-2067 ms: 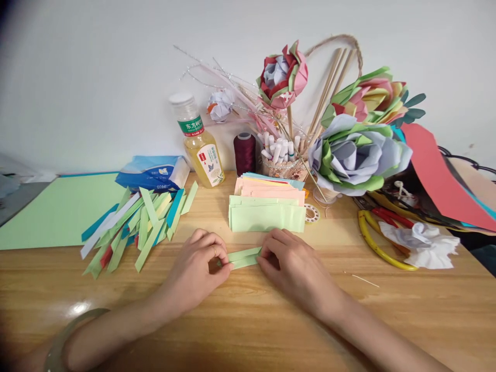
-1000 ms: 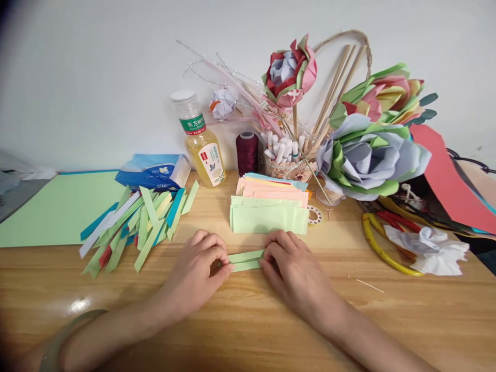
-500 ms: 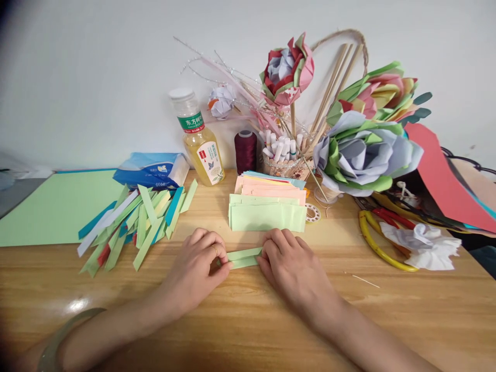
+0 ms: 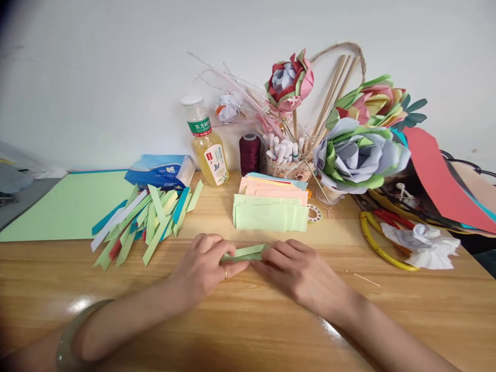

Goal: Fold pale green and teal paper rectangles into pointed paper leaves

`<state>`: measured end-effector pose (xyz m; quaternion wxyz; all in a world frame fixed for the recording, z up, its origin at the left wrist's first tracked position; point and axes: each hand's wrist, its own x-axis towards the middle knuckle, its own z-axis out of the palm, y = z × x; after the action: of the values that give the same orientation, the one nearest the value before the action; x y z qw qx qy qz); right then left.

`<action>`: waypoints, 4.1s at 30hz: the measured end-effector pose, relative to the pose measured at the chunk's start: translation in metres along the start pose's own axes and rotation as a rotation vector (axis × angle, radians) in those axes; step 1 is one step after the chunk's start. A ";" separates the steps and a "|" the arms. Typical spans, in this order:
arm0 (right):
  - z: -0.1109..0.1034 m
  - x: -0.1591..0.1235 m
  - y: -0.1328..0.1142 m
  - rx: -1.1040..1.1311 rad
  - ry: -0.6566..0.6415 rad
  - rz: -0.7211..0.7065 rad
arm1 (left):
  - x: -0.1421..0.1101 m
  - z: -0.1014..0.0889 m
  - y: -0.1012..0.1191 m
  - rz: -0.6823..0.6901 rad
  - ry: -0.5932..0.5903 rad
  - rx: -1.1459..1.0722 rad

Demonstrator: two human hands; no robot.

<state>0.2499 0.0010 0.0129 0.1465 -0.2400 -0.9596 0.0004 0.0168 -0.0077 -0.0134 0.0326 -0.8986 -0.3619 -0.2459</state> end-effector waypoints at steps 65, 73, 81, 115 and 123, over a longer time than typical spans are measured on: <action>0.007 -0.001 0.008 -0.045 -0.118 -0.047 | -0.005 -0.015 -0.021 0.326 -0.008 -0.082; 0.007 0.006 0.003 -0.038 0.054 0.046 | -0.002 -0.009 -0.010 0.323 0.121 0.071; 0.010 0.010 0.002 -0.001 0.097 0.062 | 0.003 -0.003 -0.004 0.160 0.093 0.026; 0.024 0.017 0.002 -0.001 0.051 0.530 | -0.001 -0.012 0.008 0.126 -0.162 0.227; 0.022 0.013 0.006 -0.020 0.049 0.583 | -0.007 -0.023 0.013 0.135 -0.225 0.298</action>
<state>0.2359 0.0138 -0.0053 0.1610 -0.5072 -0.8462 0.0273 0.0115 -0.0266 0.0051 0.1408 -0.9278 -0.3348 -0.0849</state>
